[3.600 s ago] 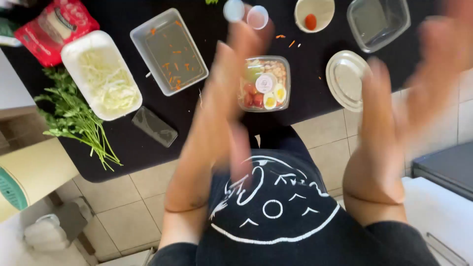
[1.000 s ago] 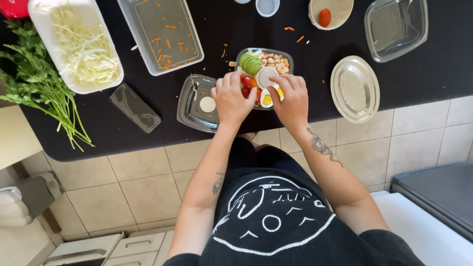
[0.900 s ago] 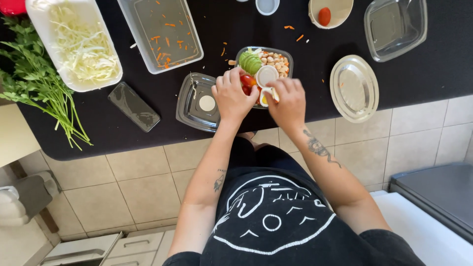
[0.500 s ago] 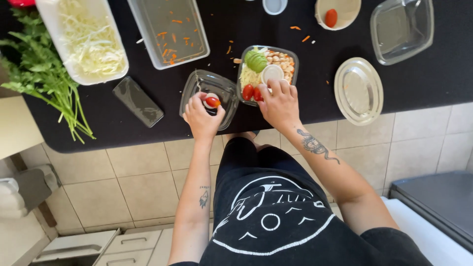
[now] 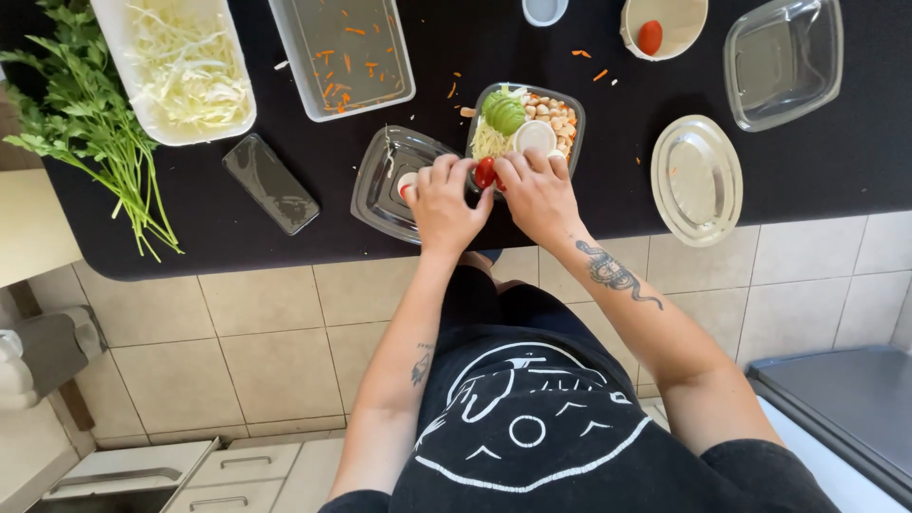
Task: The person assembles a salad in a clear plastic container on a kitchen counter. They add shredded cabbage, chickpeas, cherry tomatoes, avocado, and hard-boiled egg slices, then place a lid on the container.
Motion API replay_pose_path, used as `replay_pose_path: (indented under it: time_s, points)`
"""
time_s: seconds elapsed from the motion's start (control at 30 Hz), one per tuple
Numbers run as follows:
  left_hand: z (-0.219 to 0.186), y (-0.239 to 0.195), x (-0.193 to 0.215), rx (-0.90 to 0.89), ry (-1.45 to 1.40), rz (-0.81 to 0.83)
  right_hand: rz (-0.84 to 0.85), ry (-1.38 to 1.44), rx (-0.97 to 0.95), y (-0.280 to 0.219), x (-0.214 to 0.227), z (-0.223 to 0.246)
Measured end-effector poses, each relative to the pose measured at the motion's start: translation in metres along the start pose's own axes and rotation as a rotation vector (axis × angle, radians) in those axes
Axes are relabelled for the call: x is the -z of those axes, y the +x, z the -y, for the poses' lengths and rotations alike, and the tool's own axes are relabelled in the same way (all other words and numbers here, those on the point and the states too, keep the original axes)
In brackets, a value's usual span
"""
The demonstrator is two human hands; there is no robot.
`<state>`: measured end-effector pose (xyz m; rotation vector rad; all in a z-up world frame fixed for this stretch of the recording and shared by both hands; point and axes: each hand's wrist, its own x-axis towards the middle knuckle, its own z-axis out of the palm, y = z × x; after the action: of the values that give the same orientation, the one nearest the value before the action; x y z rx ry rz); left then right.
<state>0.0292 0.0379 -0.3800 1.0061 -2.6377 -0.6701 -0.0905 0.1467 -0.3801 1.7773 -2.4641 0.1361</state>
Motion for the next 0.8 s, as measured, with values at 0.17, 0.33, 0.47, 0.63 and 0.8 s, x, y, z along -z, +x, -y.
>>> replay_pose_path:
  time_s: [0.17, 0.33, 0.47, 0.63, 0.8]
  points:
    - [-0.008, 0.001, -0.019, 0.049, 0.016, -0.035, -0.027, 0.037, 0.025, -0.001, -0.007, -0.005]
    - [-0.01, 0.0, -0.024, 0.052, 0.076, -0.125, 0.004, 0.042, 0.017, -0.004, -0.021, -0.01]
    - [-0.017, 0.001, -0.001, 0.087, -0.005, -0.174, 0.003, 0.06, 0.051, -0.004, -0.011, -0.011]
    - [-0.005, -0.032, 0.024, 0.104, -0.045, -0.13, 0.016, -0.043, 0.079, 0.0, 0.007, -0.011]
    - [0.006, -0.067, -0.016, -0.002, 0.045, -0.029, -0.032, -0.048, 0.158, -0.001, -0.003, -0.012]
